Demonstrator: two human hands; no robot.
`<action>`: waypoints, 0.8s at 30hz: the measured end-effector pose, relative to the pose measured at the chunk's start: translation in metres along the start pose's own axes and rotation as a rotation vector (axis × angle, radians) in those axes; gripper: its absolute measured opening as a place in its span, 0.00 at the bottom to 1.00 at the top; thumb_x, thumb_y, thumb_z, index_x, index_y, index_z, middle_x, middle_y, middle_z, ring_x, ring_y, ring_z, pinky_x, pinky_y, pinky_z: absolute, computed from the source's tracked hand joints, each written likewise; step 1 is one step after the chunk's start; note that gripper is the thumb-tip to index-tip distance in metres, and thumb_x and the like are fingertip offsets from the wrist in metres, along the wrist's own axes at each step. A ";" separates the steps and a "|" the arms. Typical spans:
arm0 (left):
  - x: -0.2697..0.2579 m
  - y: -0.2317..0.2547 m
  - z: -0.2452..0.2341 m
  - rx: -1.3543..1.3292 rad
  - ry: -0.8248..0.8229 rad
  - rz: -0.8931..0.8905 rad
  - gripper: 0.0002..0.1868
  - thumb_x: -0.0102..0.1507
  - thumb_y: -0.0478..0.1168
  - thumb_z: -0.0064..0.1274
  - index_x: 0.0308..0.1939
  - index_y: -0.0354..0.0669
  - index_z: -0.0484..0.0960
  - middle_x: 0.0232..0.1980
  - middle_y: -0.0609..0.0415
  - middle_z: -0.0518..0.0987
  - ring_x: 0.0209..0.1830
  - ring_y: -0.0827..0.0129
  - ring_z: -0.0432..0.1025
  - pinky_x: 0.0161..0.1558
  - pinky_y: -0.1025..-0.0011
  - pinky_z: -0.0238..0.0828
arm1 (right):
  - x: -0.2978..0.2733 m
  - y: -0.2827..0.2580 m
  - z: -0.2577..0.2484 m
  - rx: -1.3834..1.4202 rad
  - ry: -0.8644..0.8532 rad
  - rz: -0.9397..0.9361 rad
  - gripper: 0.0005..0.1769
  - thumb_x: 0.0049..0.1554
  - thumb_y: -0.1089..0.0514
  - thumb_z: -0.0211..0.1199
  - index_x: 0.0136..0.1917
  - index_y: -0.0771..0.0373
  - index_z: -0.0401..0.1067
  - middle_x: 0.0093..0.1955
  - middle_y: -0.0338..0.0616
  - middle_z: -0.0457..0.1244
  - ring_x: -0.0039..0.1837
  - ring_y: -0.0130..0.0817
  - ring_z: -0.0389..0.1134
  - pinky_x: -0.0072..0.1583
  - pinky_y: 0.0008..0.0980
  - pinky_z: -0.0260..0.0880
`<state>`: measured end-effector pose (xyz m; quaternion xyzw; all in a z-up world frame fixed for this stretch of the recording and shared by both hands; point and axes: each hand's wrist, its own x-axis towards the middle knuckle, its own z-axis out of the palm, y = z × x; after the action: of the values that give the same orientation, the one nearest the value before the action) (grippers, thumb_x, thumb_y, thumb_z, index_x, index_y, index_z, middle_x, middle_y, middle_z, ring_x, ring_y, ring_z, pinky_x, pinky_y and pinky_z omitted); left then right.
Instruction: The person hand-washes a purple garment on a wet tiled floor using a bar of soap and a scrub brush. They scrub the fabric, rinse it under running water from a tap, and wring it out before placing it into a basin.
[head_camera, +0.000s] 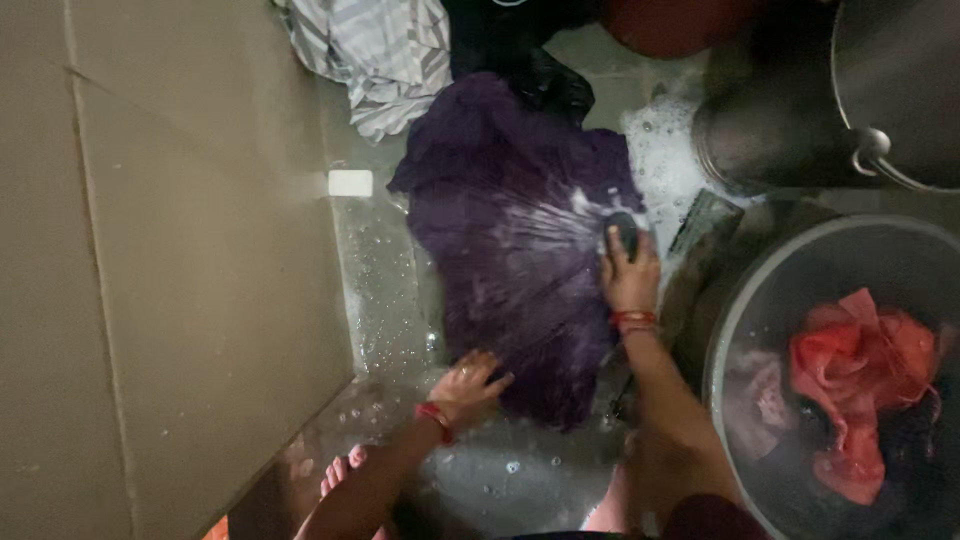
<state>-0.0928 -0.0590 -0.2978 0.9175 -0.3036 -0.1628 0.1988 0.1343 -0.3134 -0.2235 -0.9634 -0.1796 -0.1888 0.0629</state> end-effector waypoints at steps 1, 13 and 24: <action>0.006 -0.014 0.000 0.134 0.063 0.054 0.31 0.61 0.44 0.52 0.70 0.53 0.71 0.71 0.35 0.62 0.72 0.42 0.53 0.70 0.44 0.45 | -0.007 0.017 0.008 0.029 0.010 0.009 0.34 0.57 0.54 0.67 0.76 0.47 0.65 0.69 0.71 0.58 0.64 0.68 0.64 0.63 0.56 0.68; -0.120 -0.045 -0.011 -0.080 -0.092 -0.017 0.18 0.66 0.51 0.50 0.37 0.40 0.82 0.39 0.43 0.81 0.42 0.49 0.75 0.48 0.50 0.72 | -0.079 -0.211 -0.042 0.681 -0.834 -0.211 0.27 0.61 0.48 0.54 0.74 0.48 0.64 0.79 0.39 0.56 0.64 0.41 0.67 0.65 0.39 0.69; -0.138 -0.049 0.008 -0.129 0.141 0.046 0.13 0.58 0.47 0.57 0.23 0.45 0.81 0.25 0.48 0.78 0.27 0.50 0.74 0.33 0.51 0.73 | 0.021 -0.157 -0.065 0.385 -0.302 0.124 0.26 0.64 0.61 0.50 0.75 0.60 0.67 0.58 0.49 0.68 0.49 0.41 0.68 0.56 0.41 0.69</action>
<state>-0.1774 0.0610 -0.3026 0.9047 -0.2988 -0.1126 0.2821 0.0719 -0.1729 -0.1472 -0.9602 -0.1602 -0.0006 0.2290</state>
